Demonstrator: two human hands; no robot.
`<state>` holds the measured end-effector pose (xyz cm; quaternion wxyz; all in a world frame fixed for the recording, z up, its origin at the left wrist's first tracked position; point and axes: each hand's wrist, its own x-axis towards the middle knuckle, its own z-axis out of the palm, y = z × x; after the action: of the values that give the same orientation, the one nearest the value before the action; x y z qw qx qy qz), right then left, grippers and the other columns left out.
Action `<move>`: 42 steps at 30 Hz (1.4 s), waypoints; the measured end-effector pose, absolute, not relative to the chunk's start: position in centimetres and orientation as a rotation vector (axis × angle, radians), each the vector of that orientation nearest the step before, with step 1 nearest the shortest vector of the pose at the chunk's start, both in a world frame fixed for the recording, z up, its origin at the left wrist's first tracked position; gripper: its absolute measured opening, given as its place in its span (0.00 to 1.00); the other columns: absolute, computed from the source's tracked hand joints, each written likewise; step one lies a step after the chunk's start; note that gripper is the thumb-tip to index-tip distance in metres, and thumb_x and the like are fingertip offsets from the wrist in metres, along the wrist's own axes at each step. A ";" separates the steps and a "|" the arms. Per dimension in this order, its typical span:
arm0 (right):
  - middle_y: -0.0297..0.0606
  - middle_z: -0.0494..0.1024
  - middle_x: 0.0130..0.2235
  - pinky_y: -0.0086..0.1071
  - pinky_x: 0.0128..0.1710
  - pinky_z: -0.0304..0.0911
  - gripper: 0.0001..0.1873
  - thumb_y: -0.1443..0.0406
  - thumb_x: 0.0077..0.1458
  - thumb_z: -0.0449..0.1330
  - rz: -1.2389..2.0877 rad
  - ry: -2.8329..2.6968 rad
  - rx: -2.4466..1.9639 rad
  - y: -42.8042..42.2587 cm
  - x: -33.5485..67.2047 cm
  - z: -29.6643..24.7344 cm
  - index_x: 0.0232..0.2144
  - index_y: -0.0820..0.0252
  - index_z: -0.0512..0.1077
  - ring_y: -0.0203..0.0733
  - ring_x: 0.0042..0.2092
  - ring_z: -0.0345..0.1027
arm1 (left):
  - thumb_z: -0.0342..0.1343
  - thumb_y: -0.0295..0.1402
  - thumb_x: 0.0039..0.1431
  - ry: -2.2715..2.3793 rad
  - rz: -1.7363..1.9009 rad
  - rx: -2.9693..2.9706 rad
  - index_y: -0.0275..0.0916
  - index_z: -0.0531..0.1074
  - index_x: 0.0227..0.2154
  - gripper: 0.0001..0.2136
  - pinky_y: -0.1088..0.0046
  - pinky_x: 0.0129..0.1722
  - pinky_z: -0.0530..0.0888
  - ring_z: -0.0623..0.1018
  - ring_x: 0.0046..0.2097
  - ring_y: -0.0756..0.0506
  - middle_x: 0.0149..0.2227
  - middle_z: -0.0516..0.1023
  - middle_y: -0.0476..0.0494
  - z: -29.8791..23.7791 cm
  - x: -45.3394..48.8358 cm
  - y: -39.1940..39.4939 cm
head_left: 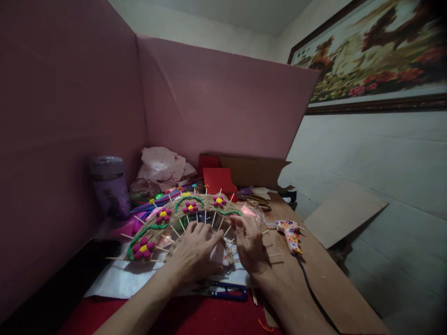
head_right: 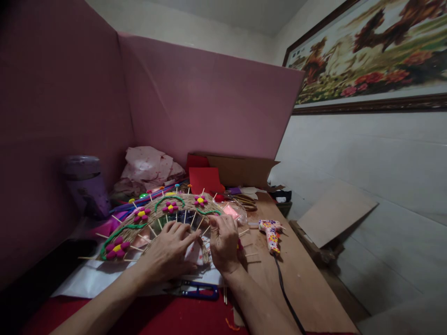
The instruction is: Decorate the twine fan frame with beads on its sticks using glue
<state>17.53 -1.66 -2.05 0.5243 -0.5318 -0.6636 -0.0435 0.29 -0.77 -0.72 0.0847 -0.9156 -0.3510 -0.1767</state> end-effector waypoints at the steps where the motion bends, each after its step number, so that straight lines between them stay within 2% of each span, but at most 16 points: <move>1: 0.38 0.72 0.33 0.37 0.41 0.57 0.17 0.62 0.61 0.43 -0.105 -1.591 -1.278 -1.7 17.5 -2.0 0.35 0.58 0.71 0.42 0.39 0.62 | 0.60 0.48 0.40 -1.052 -0.530 -2.723 0.43 0.60 0.51 0.34 0.56 0.46 0.59 0.65 0.45 0.38 0.44 0.67 0.40 -0.8 0.2 -0.7; 7: 0.39 0.71 0.33 0.38 0.40 0.57 0.17 0.61 0.61 0.44 -0.114 -1.587 -1.249 -1.7 17.5 -1.9 0.36 0.58 0.72 0.43 0.39 0.62 | 0.57 0.51 0.42 -1.115 -0.523 -2.694 0.43 0.62 0.49 0.30 0.57 0.46 0.60 0.65 0.44 0.38 0.43 0.67 0.40 -0.9 0.2 -0.6; 12: 0.39 0.72 0.34 0.37 0.40 0.57 0.17 0.62 0.61 0.44 -0.123 -1.562 -1.236 -1.5 17.6 -2.0 0.36 0.59 0.72 0.42 0.39 0.61 | 0.59 0.54 0.37 -1.122 -0.515 -2.704 0.44 0.62 0.49 0.35 0.56 0.47 0.58 0.65 0.45 0.37 0.44 0.67 0.40 -0.5 0.2 -0.9; 19: 0.38 0.72 0.33 0.36 0.39 0.58 0.17 0.62 0.61 0.44 -0.080 -1.513 -1.229 -1.4 17.7 -1.9 0.35 0.59 0.72 0.41 0.38 0.63 | 0.60 0.53 0.36 -1.130 -0.511 -2.712 0.44 0.60 0.52 0.37 0.54 0.49 0.57 0.63 0.47 0.36 0.46 0.66 0.39 -0.2 0.1 -1.2; 25: 0.38 0.73 0.33 0.36 0.40 0.58 0.16 0.61 0.61 0.45 -0.107 -1.478 -1.217 -1.0 18.0 -2.0 0.34 0.59 0.72 0.41 0.38 0.64 | 0.58 0.49 0.43 -1.117 -0.505 -2.737 0.44 0.60 0.51 0.32 0.53 0.49 0.57 0.63 0.47 0.37 0.46 0.66 0.40 -0.2 -0.1 -1.1; 30: 0.40 0.73 0.32 0.36 0.40 0.59 0.19 0.58 0.61 0.44 -0.022 -1.338 -1.243 -1.0 19.0 -0.6 0.33 0.61 0.72 0.42 0.38 0.66 | 0.57 0.49 0.44 -1.121 -0.524 -2.738 0.44 0.61 0.50 0.30 0.53 0.50 0.56 0.63 0.48 0.37 0.46 0.66 0.40 -0.3 -0.2 -1.1; 37: 0.38 0.75 0.30 0.32 0.33 0.60 0.21 0.54 0.60 0.44 0.133 -1.369 -1.360 -2.3 20.7 1.9 0.31 0.59 0.72 0.40 0.34 0.68 | 0.60 0.49 0.40 -1.118 -0.523 -2.739 0.44 0.62 0.50 0.32 0.55 0.49 0.57 0.63 0.48 0.36 0.47 0.65 0.39 -0.1 0.0 -1.2; 42: 0.36 0.73 0.26 0.30 0.29 0.58 0.20 0.54 0.58 0.48 0.140 -1.609 -1.487 -4.9 21.7 1.9 0.25 0.58 0.71 0.38 0.29 0.66 | 0.56 0.48 0.46 -1.122 -0.533 -2.740 0.44 0.63 0.48 0.26 0.55 0.49 0.57 0.63 0.47 0.38 0.44 0.66 0.40 0.1 0.0 -1.5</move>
<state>21.74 -4.94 1.86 0.4558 -0.6030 -0.6523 0.0566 -0.02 -1.50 0.10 0.0665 -0.9088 -0.3721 -0.1767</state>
